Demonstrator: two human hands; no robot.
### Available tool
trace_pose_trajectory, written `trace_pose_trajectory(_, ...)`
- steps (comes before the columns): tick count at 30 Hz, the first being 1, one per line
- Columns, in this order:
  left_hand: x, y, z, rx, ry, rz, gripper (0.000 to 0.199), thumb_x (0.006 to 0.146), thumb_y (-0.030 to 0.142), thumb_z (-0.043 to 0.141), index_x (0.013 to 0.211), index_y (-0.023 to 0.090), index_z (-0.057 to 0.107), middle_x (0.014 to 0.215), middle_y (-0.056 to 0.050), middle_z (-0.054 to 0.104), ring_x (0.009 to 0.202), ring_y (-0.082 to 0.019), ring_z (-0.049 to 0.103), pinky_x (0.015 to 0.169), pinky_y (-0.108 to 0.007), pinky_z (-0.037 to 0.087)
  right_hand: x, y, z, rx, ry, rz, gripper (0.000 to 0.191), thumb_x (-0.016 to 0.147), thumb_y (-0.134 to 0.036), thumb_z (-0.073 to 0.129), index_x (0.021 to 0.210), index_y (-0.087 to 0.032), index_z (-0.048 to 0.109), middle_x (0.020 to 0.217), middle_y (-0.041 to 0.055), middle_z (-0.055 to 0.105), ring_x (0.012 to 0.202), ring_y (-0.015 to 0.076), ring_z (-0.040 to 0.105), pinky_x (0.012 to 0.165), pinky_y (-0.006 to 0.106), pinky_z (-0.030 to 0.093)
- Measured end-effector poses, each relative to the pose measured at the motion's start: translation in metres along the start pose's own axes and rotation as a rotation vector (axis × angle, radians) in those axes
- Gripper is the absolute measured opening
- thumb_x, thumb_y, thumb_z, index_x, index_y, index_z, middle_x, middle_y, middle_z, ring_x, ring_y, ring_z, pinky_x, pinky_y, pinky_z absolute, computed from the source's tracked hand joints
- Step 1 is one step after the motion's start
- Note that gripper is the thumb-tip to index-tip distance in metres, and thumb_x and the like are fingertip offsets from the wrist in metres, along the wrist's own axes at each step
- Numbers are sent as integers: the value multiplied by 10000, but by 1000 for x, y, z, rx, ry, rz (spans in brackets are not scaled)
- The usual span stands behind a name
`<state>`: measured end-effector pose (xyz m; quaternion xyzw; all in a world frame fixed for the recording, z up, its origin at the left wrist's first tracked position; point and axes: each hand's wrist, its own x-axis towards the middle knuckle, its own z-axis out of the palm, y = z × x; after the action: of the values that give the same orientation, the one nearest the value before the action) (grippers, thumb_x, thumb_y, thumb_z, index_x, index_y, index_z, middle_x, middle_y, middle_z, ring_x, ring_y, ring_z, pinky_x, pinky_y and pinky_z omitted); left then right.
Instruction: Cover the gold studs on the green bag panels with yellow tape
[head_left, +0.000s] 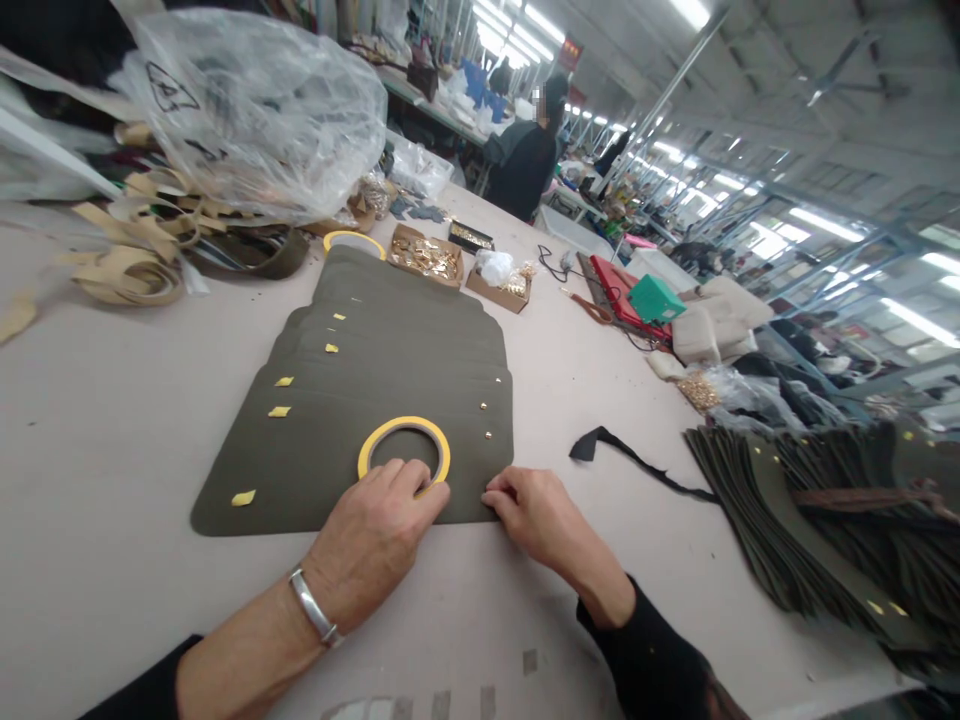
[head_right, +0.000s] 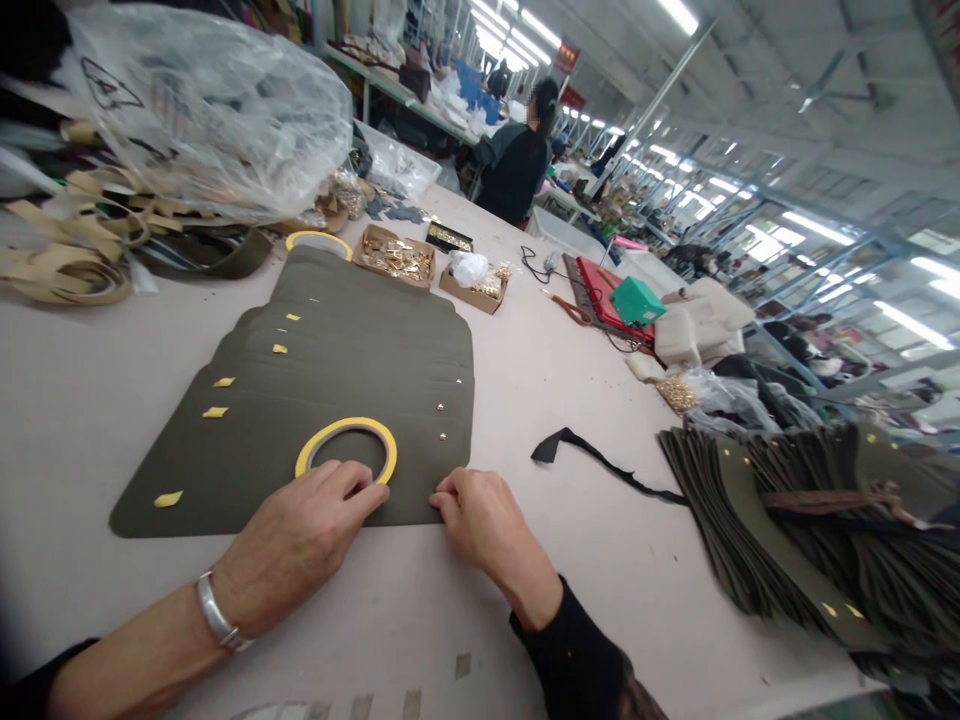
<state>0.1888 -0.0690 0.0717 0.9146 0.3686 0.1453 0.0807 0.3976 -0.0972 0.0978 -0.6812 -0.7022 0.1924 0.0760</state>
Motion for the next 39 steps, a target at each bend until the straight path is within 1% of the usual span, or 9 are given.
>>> trace_pose_trajectory(3,-2,-3,-7,-113,79,23,219,902,79,432,906,208,608,841,-30,570,715,-183,535,650,-312,465,-8,-1,2,83,48,70,133,849,-196,594,788,-191,712,746,41,729,699,185,658,620,259,417)
trace_pose_trajectory(7,-4,-2,-23,-401,188,67,227,954,144,398,1009,222,605,869,-11,620,741,-129,595,668,-237,496,-27,-9,-2,219,-38,-11,103,812,-175,626,770,-202,716,657,-1,695,583,147,608,548,237,391)
trace_pose_trajectory(11,-10,6,-36,-463,239,79,346,955,196,443,1294,242,493,995,-12,685,909,-118,655,791,-211,530,-40,-23,-6,418,236,-158,161,851,-140,567,918,-200,700,799,18,704,695,145,627,657,242,468)
trace_pose_trajectory(14,-15,12,-37,-407,242,57,472,957,229,447,1418,228,344,1007,-22,703,884,-118,682,767,-206,555,-42,-33,-3,481,375,-365,217,870,-115,526,1024,-196,656,903,46,695,781,154,629,734,268,504)
trace_pose_trajectory(17,-20,16,-35,-353,292,61,414,967,250,419,1374,194,378,1045,-57,707,880,-128,696,718,-201,569,-41,-40,2,415,429,-519,238,877,-96,507,1056,-192,631,960,71,691,862,172,629,785,296,517)
trace_pose_trajectory(23,-24,21,-33,-268,374,104,316,971,220,398,1280,166,434,1095,-84,697,922,-145,694,774,-220,561,-40,-44,10,280,451,-576,179,911,-125,469,961,-183,631,879,80,696,798,177,633,733,301,528)
trace_pose_trajectory(27,-26,25,-35,-293,283,103,200,976,197,377,1097,213,535,946,-22,692,827,-136,678,709,-221,541,-40,-41,18,244,541,-598,134,868,-97,493,886,-185,592,794,64,686,714,173,623,668,285,524)
trace_pose_trajectory(33,-20,23,-35,-243,141,60,275,974,178,328,894,222,587,807,-10,627,695,-137,625,622,-229,494,-41,-40,26,250,599,-531,175,809,-70,492,856,-188,613,724,49,669,674,166,627,632,274,515)
trace_pose_trajectory(39,-5,27,-32,-190,275,154,254,951,157,369,803,215,567,730,-5,554,614,-143,552,538,-251,406,-30,-43,19,910,318,97,111,774,-239,586,684,-176,608,523,-10,615,455,127,587,442,214,459)
